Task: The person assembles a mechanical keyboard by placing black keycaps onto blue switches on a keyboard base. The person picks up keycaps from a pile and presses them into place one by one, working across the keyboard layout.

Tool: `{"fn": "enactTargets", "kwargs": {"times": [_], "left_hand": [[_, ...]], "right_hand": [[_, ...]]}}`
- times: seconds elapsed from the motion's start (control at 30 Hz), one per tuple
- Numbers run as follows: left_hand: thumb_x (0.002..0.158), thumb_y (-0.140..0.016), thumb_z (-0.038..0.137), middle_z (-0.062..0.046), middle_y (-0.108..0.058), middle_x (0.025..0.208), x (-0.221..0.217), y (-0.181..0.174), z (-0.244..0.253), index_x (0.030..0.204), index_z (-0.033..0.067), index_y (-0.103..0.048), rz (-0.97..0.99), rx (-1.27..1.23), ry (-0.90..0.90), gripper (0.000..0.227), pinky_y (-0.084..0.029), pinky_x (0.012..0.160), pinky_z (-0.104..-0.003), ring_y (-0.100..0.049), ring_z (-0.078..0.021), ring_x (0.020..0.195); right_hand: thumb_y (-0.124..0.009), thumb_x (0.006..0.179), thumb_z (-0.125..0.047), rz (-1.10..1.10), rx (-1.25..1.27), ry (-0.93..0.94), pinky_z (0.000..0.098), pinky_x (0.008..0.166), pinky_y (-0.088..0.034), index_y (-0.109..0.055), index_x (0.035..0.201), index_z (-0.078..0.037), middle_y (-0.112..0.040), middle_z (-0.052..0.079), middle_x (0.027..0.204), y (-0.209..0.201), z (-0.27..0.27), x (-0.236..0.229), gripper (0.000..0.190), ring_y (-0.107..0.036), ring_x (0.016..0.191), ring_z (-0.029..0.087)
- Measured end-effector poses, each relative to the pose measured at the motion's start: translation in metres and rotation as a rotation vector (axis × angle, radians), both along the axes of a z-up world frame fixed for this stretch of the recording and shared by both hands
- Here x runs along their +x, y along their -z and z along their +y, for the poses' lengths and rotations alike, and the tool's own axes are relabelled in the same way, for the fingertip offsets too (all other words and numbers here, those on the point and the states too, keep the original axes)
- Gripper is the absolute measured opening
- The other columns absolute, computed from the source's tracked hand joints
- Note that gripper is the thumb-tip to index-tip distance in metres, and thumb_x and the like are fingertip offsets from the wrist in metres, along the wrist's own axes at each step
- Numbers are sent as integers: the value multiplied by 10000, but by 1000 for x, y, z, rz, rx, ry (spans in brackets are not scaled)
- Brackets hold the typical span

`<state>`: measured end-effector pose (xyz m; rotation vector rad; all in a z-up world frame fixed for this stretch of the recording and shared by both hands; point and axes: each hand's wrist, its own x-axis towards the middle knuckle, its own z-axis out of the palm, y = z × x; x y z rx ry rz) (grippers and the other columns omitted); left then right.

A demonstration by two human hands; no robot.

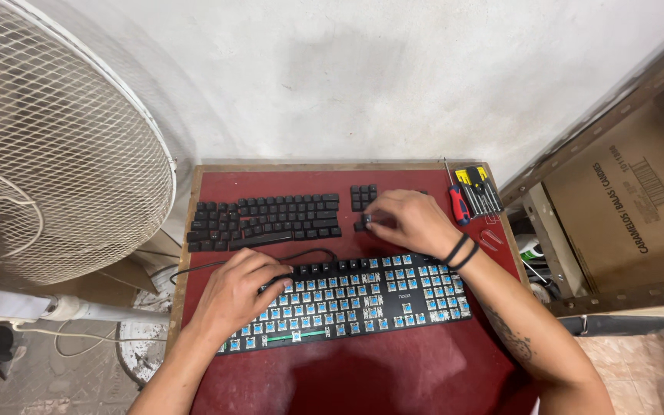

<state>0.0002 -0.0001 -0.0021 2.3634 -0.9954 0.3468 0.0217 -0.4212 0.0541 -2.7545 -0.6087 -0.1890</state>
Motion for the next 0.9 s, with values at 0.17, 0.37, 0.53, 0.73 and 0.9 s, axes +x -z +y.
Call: {"fn": "enactTargets", "kwargs": {"times": [0.17, 0.37, 0.53, 0.73, 0.9], "left_hand": [[1108, -850, 395, 93, -878, 1141, 0, -2, 0, 1157, 281, -921, 11, -8, 2, 143, -727, 886, -398, -819, -201, 1166], [1112, -849, 387, 75, -883, 1111, -4, -8, -1, 1176, 283, -938, 28, -17, -4, 151, -722, 895, -400, -824, -214, 1152], [1109, -858, 388, 68, -883, 1108, -4, -8, 0, 1172, 279, -942, 28, -20, -3, 151, -721, 900, -402, -825, -219, 1154], [1112, -863, 378, 56, -892, 1112, -4, -11, -1, 1191, 272, -951, 45, -5, -2, 159, -719, 926, -399, -827, -219, 1169], [1107, -874, 383, 60, -897, 1114, -5, -11, -1, 1183, 267, -951, 48, -16, -8, 159, -719, 937, -397, -829, -216, 1181]], "right_hand": [[-892, 1041, -357, 92, 73, -26, 485, 1004, -716, -895, 1251, -227, -918, 13, 1187, 4, -5, -49, 247, -866, 1187, 307], [-882, 1050, -344, 130, 77, -55, 486, 999, -718, -908, 1244, -199, -929, 54, 1163, 8, 2, -64, 243, -880, 1175, 339], [-887, 1044, -332, 124, 32, -52, 473, 968, -724, -912, 1244, -175, -927, 72, 1128, 12, 8, -69, 256, -885, 1153, 340], [-874, 1065, -335, 92, -9, -58, 460, 1001, -707, -919, 1243, -158, -928, 82, 1104, 6, 13, -72, 255, -883, 1191, 338], [-854, 1091, -364, 69, -54, -65, 468, 1026, -698, -910, 1250, -174, -930, 75, 1132, 14, 10, -71, 254, -873, 1230, 332]]}}
